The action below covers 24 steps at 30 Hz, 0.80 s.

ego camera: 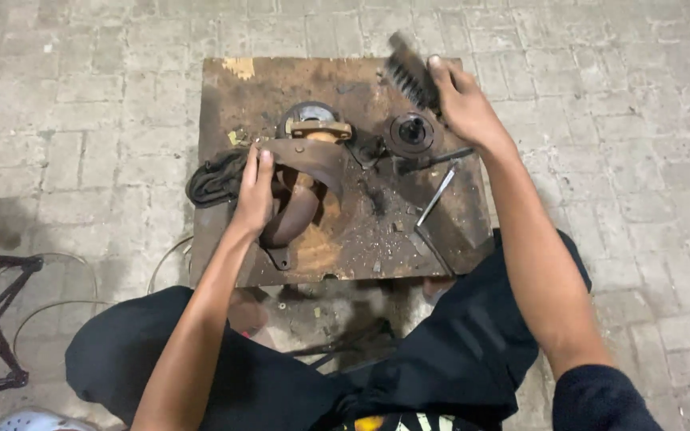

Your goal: Filing and brushing a metal automotive part to remove rust and debris

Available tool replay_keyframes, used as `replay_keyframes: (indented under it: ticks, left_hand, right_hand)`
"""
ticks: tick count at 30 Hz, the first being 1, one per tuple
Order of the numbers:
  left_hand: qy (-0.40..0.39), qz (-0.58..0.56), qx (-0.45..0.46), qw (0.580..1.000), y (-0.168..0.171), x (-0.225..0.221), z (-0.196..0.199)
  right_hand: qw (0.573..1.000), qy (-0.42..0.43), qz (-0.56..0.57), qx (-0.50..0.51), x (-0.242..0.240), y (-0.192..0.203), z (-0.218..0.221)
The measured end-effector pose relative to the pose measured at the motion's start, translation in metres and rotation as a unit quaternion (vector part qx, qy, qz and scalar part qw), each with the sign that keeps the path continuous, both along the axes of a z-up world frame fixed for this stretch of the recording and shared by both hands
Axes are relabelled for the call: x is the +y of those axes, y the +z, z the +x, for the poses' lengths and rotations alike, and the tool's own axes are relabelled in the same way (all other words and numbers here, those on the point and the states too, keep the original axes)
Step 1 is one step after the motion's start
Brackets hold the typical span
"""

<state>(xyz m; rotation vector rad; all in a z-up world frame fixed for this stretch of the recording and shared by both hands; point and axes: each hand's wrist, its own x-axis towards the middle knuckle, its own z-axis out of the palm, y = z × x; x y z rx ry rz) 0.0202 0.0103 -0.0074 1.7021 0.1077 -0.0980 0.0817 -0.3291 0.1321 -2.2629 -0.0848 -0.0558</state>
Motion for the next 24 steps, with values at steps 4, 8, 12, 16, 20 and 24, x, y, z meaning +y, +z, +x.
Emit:
replay_keyframes:
  ticks: [4, 8, 12, 16, 20, 24]
  left_hand:
    - [0.004, -0.007, 0.009, 1.0, 0.009, -0.004, -0.003]
    - [0.045, -0.016, 0.037, 0.998, 0.027, -0.011, 0.001]
    - [0.061, 0.019, -0.036, 0.997, 0.025, -0.008, 0.005]
    - [0.074, 0.038, -0.071, 0.994, 0.041, -0.019, 0.002]
    - [0.103, 0.016, -0.103, 0.989, 0.059, -0.024, -0.008]
    - [0.081, -0.025, -0.133, 0.987, 0.073, -0.031, -0.006]
  right_hand:
    - [0.988, 0.117, 0.074, 0.07, 0.023, 0.019, -0.017]
    - [0.968, 0.248, 0.031, 0.011, 0.057, 0.041, -0.046]
    - [0.955, 0.269, -0.123, -0.026, 0.056, 0.032, -0.049]
    - [0.966, 0.246, -0.075, -0.014, 0.049, 0.054, -0.055]
    - [0.96, 0.271, -0.065, -0.033, 0.056, 0.057, -0.072]
    - [0.959, 0.2, -0.203, -0.015, 0.104, 0.038, -0.092]
